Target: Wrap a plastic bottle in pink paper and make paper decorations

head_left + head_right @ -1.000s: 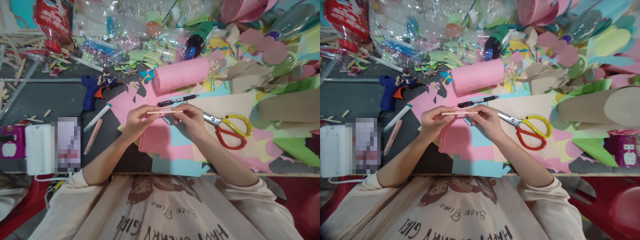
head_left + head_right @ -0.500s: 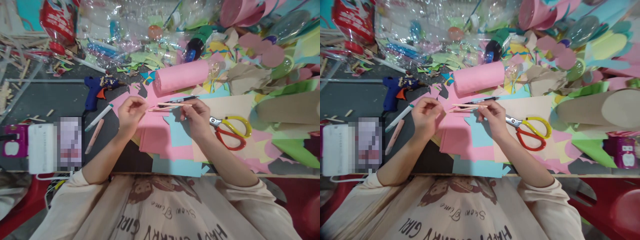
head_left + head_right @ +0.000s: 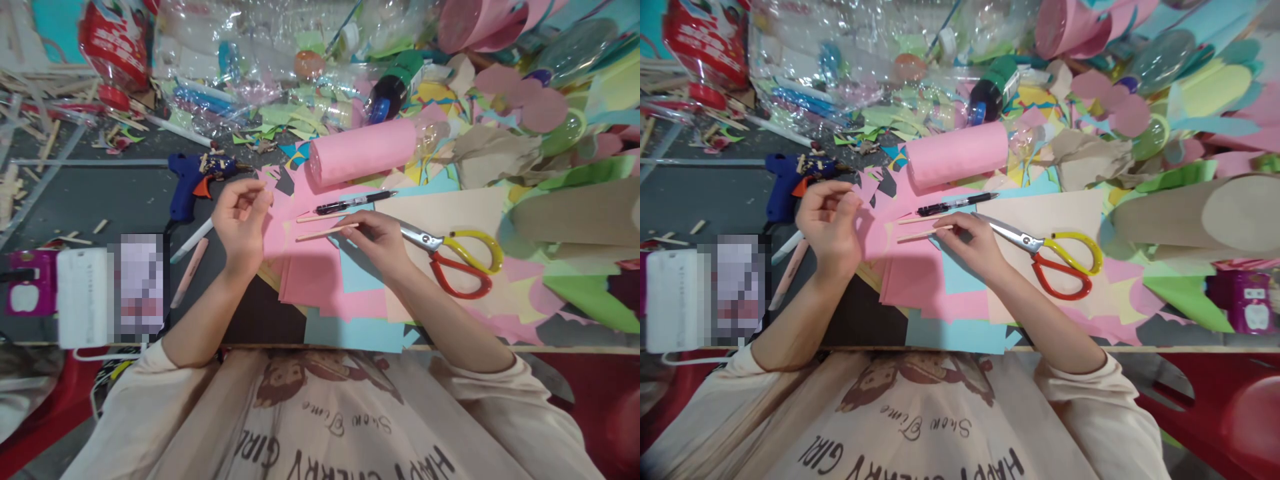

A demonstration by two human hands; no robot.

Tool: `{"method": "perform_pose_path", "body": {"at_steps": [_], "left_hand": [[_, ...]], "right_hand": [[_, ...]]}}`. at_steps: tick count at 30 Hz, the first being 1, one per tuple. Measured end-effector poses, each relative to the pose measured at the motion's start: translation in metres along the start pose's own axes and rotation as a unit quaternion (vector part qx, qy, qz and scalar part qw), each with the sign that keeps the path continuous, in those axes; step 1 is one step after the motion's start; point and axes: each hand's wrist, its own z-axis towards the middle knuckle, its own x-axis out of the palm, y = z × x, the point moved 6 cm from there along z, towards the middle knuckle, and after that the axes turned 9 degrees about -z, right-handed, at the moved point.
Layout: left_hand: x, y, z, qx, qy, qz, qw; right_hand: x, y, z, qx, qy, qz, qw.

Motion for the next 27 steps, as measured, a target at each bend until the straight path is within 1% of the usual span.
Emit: {"method": "perform_pose_path", "body": {"at_steps": [4, 7, 9, 10, 12, 14, 15, 17, 18, 19, 20, 22, 25, 27], "left_hand": [[-0.010, 0.004, 0.010, 0.021, -0.021, 0.066, 0.997], [-0.008, 0.002, 0.008, 0.016, -0.012, 0.085, 0.996], [-0.001, -0.003, 0.002, 0.013, 0.012, 0.079, 0.997], [0.003, -0.005, -0.001, 0.008, 0.033, 0.079, 0.996], [0.013, -0.008, -0.007, 0.003, 0.097, 0.092, 0.991], [0.025, -0.009, -0.014, 0.018, 0.191, 0.139, 0.971], [0.032, -0.010, -0.018, 0.037, 0.248, 0.171, 0.953], [0.044, -0.009, -0.027, 0.087, 0.350, 0.236, 0.902], [0.048, -0.008, -0.031, 0.110, 0.386, 0.262, 0.878], [0.051, -0.007, -0.035, 0.128, 0.411, 0.281, 0.858], [0.052, -0.005, -0.037, 0.138, 0.427, 0.296, 0.844], [0.053, -0.003, -0.038, 0.143, 0.435, 0.320, 0.829], [0.050, -0.001, -0.035, 0.138, 0.418, 0.355, 0.825], [0.047, 0.000, -0.033, 0.131, 0.400, 0.376, 0.826]], "right_hand": [[0.003, 0.003, 0.001, -0.054, 0.019, -0.056, 0.997], [0.004, 0.004, 0.000, -0.081, 0.022, -0.079, 0.993], [0.005, 0.003, 0.000, -0.083, 0.019, -0.087, 0.993], [0.004, 0.002, 0.000, -0.082, 0.015, -0.094, 0.992], [0.004, 0.001, 0.000, -0.085, 0.006, -0.114, 0.990], [0.004, 0.001, 0.001, -0.097, -0.002, -0.140, 0.985], [0.004, 0.002, 0.001, -0.104, -0.003, -0.151, 0.983], [0.005, 0.003, 0.001, -0.115, 0.000, -0.168, 0.979], [0.006, 0.004, 0.001, -0.120, 0.002, -0.173, 0.978], [0.006, 0.004, 0.000, -0.124, 0.004, -0.177, 0.976], [0.007, 0.005, 0.000, -0.130, 0.004, -0.179, 0.975], [0.008, 0.007, 0.000, -0.142, -0.001, -0.175, 0.974], [0.004, 0.012, 0.001, -0.150, -0.013, -0.166, 0.975], [-0.004, 0.016, 0.002, -0.141, -0.030, -0.186, 0.972]]}}
